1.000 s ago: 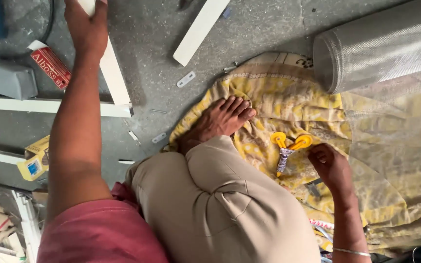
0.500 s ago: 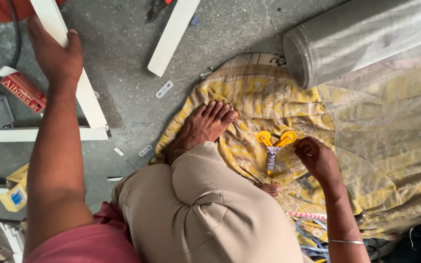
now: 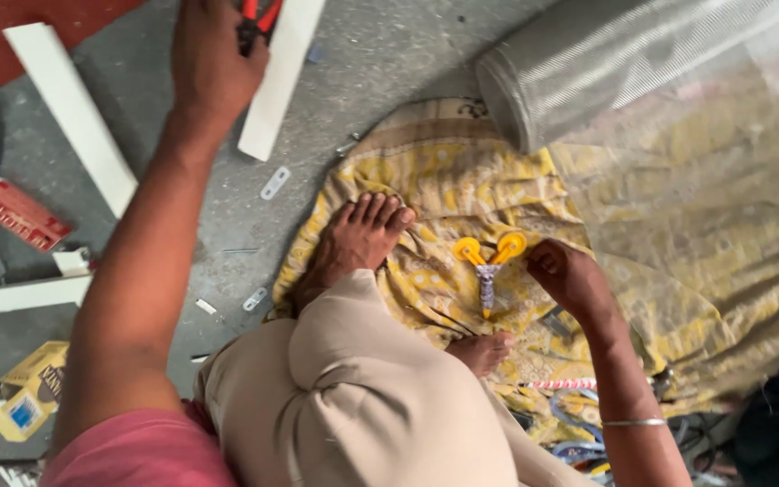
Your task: The person sits on the floor and uses pliers to cut a piece of metal mesh laid over a patterned cloth. They adjust the mesh and cut along its edge, then lift the cut section to inspect it.
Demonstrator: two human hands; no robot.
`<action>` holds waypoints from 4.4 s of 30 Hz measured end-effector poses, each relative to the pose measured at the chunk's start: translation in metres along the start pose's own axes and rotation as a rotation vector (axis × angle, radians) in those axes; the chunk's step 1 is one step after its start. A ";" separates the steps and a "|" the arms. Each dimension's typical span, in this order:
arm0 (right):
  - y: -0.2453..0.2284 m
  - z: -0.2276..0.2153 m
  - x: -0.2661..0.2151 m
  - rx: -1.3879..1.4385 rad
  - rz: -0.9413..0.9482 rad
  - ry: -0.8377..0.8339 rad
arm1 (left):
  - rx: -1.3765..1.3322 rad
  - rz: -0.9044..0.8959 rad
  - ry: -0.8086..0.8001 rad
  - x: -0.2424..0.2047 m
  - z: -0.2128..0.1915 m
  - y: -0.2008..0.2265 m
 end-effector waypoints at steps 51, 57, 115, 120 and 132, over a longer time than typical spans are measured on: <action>0.079 0.070 -0.075 1.315 0.105 0.438 | -1.117 -0.354 -1.398 -0.079 0.107 0.458; 0.087 0.083 -0.069 1.429 0.313 0.461 | -1.288 -0.653 -1.241 -0.136 0.159 0.456; 0.073 0.053 -0.040 1.748 0.317 0.364 | -1.183 -0.685 -1.417 -0.109 0.148 0.469; 0.073 0.053 -0.047 1.732 0.343 0.355 | -1.192 -0.708 -1.420 -0.112 0.147 0.468; 0.068 0.044 -0.043 1.730 0.252 0.259 | -1.222 -0.681 -1.433 -0.108 0.149 0.460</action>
Point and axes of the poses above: each hand's wrist, its own x-axis towards the middle knuckle, its own z-axis out of the palm, y = z × x, the point moved 9 cm from there along x, towards the middle knuckle, and after that the axes turned 13 degrees about x, right-handed, at the moved point
